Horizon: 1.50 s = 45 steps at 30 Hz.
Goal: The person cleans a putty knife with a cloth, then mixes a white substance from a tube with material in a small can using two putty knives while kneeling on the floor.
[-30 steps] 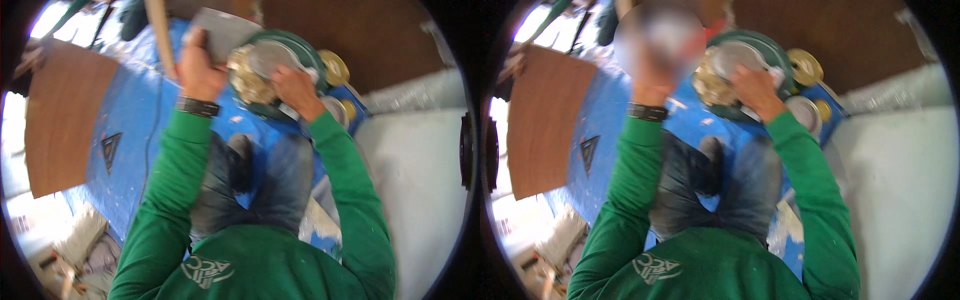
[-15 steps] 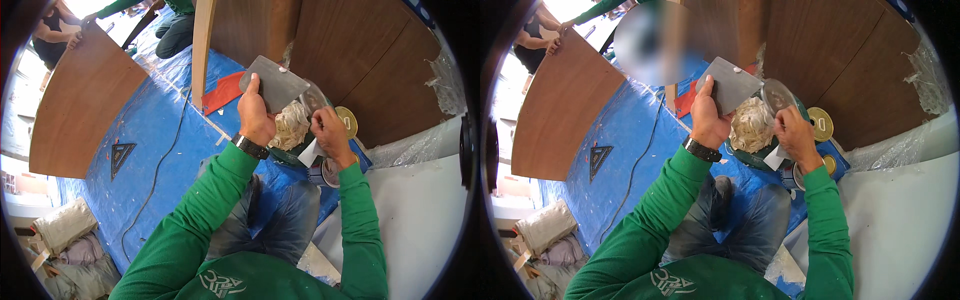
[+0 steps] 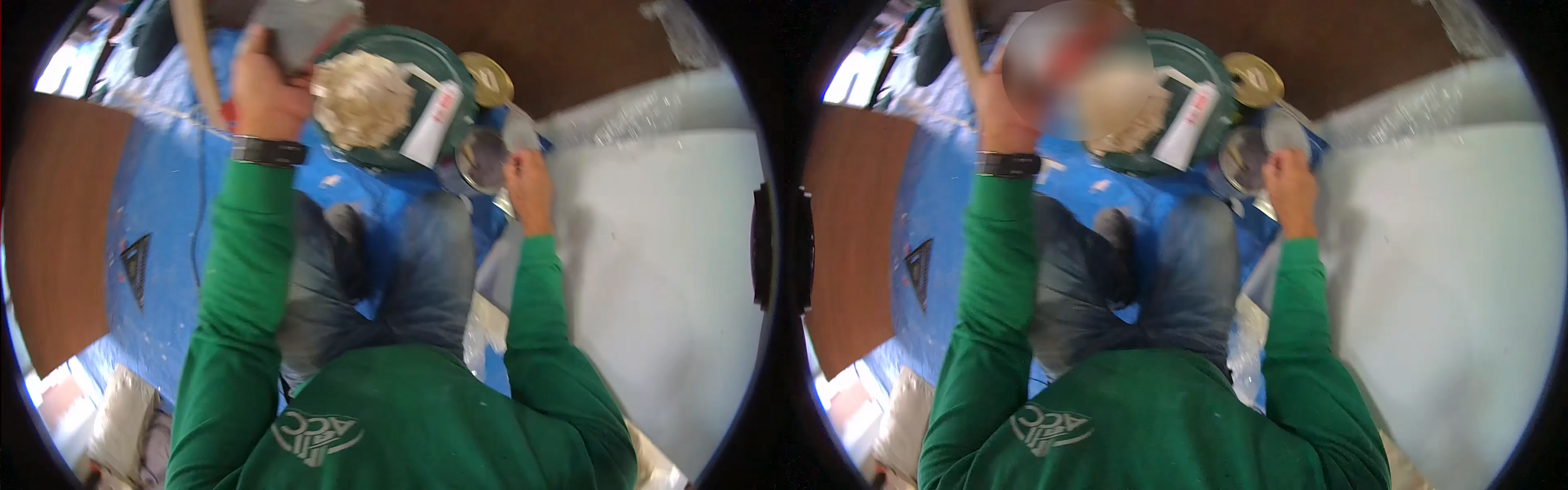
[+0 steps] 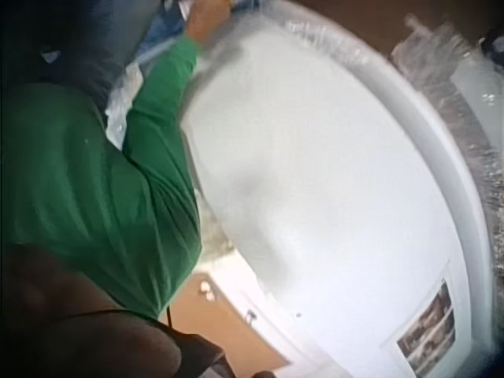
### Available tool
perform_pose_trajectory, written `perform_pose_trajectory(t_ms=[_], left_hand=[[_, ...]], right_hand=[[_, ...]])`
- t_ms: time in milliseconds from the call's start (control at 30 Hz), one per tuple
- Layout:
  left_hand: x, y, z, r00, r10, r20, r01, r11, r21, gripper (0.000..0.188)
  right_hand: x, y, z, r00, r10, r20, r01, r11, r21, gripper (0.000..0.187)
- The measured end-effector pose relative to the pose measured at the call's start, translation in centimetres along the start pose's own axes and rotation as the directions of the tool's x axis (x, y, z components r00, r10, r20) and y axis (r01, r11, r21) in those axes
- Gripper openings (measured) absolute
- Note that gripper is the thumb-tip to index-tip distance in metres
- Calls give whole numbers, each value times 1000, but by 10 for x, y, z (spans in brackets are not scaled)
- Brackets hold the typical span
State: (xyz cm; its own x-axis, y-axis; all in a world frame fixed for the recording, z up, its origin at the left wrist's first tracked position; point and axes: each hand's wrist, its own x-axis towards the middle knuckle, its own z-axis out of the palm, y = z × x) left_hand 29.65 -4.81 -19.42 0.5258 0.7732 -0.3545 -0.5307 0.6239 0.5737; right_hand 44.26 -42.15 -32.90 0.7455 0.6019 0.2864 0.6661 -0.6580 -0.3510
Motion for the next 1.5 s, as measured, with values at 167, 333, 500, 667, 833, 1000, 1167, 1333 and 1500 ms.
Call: perform_pose_trajectory(t_ms=[167, 333, 500, 667, 833, 1000, 1167, 1333, 1500], left_hand=[[36, 24, -34, 934, -290, 209, 275, 956, 101, 22], [2, 2, 1, 998, -59, 8, 59, 997, 56, 17], [8, 13, -10, 998, -57, -15, 58, 996, 71, 17], [16, 24, -32, 976, -124, 176, 121, 992, 27, 13], [6, 16, -10, 999, -28, -28, 30, 998, 53, 17], [34, 31, -39, 970, -198, 143, 194, 980, 42, 17], [31, 23, -30, 977, -193, 87, 188, 980, 57, 17], [29, 20, -30, 961, -224, 161, 218, 974, 54, 16], [34, 15, -32, 935, -253, 250, 254, 967, 28, 16]], right_hand=[[-33, 20, 32, 1000, 3, 14, -2, 1000, -28, 14], [-43, 22, 51, 993, -66, 95, 64, 998, 24, 13], [-40, 18, 63, 973, -76, 217, 77, 997, 4, 9], [-36, 18, 68, 952, -169, 257, 166, 986, 34, 8], [-37, 20, 68, 962, -103, 252, 81, 992, 99, 10], [-28, 23, 49, 974, 125, 192, -149, 982, 117, 20], [-11, 27, 31, 903, 338, 265, -329, 941, -77, 54], [10, 15, 33, 767, 453, 454, -394, 892, -224, 77], [17, 29, 47, 717, 441, 539, -347, 897, -273, 79]])
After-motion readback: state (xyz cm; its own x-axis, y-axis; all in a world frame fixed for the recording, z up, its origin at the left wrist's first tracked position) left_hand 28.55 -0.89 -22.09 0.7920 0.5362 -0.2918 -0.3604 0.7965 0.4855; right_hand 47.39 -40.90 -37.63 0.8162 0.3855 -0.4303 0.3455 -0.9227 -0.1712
